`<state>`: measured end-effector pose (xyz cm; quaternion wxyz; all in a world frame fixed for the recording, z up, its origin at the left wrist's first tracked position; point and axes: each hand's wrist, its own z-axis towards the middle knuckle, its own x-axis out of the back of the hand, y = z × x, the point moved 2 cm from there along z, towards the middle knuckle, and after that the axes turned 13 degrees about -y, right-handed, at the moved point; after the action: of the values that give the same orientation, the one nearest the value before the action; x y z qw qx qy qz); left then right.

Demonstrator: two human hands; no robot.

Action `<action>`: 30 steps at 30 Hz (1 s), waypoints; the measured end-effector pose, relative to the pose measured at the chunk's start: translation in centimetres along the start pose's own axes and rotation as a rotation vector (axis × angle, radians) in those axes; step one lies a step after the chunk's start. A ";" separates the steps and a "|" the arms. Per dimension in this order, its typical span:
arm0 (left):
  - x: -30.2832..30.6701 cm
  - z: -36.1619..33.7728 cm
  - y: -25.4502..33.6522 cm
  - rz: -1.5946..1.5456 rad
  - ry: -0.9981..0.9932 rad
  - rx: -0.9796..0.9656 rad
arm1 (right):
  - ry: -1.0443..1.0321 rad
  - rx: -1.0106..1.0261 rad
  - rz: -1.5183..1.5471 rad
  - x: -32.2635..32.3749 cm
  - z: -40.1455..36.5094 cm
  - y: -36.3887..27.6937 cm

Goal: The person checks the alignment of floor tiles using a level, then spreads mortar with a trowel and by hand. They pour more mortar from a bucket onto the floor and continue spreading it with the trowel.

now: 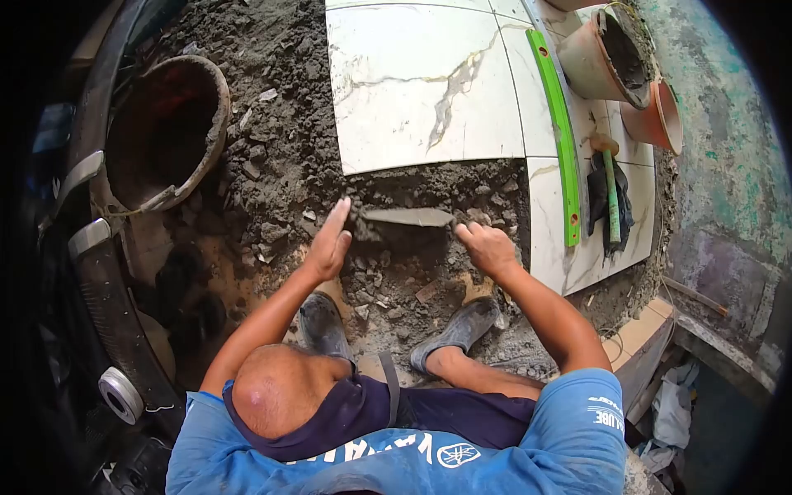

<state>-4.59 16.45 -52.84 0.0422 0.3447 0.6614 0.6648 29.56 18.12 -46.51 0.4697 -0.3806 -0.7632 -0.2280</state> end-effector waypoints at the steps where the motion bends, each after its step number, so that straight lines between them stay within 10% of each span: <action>1: -0.2 -0.5 0.3 0.004 -0.022 -0.009 | 0.008 0.005 -0.029 0.1 -0.5 0.5; 20: -2.4 -0.3 0.6 0.165 -0.085 0.011 | 0.133 -0.184 -0.164 0.3 -1.2 10.7; 30: -3.2 -1.1 1.1 0.364 -0.179 -0.091 | 0.066 -0.166 0.026 -0.5 -7.5 5.7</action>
<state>-2.25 13.76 -52.99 -0.0043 0.5140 0.5512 0.6572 38.27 16.09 -43.58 0.4646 -0.4201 -0.7208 -0.2968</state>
